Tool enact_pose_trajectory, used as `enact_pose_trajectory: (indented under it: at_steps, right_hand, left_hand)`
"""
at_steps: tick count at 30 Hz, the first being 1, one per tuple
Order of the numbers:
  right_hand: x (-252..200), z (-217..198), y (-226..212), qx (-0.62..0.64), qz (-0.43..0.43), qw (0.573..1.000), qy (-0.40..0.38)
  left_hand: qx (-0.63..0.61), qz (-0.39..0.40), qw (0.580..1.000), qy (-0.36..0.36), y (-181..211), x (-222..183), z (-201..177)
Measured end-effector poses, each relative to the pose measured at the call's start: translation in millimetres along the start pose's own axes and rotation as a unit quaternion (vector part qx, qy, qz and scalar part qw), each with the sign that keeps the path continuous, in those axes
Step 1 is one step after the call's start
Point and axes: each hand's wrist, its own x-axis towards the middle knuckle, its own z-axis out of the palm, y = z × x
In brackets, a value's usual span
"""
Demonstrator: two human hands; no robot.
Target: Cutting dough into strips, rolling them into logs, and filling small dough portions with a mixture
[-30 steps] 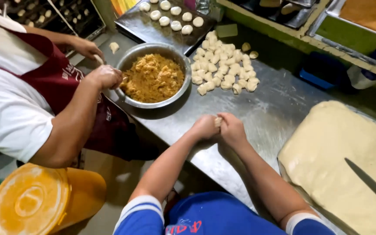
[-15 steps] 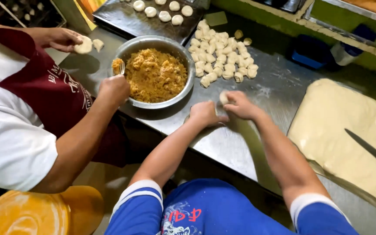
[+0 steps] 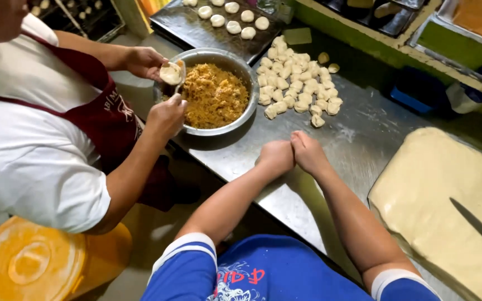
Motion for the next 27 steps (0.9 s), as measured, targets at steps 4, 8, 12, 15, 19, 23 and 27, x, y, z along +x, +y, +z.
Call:
enact_pose_trajectory:
  at_steps: [4, 8, 12, 15, 19, 23, 27]
  right_hand:
    - [-16.7, -45.6, -35.0, -0.124, -0.006, 0.984, -0.131]
    - [-47.3, -40.6, -35.8, -0.078, -0.126, 0.966, -0.210]
    - [-57.1, -30.7, -28.9, 0.128, -0.451, 0.883, -0.008]
    - [-32.8, -48.8, -21.1, -0.154, -0.346, 0.914, 0.148]
    - [-13.7, -22.0, 29.3, -0.016, -0.378, 0.924, 0.050]
    - [-46.1, 7.3, 12.4, 0.060, -0.238, 0.963, 0.108]
    - [-67.8, -0.3, -39.2, 0.122, -0.124, 0.975, 0.138]
  left_hand:
    - [0.094, -0.067, 0.993, -0.032, 28.8, 19.1, -11.8]
    - [0.155, -0.114, 0.978, -0.083, -11.2, 31.9, -12.2]
    - [0.089, -0.187, 0.976, -0.074, 16.1, -24.0, -87.5]
    - [-0.018, -0.159, 0.983, -0.092, 50.2, -61.4, -116.3]
    - [-0.130, -0.055, 0.984, -0.111, -1.4, -16.7, -15.4]
    - [-0.286, 0.043, 0.955, -0.057, 4.5, -34.8, -52.7]
    - [-0.208, 0.026, 0.976, -0.059, -3.9, -40.7, -56.9]
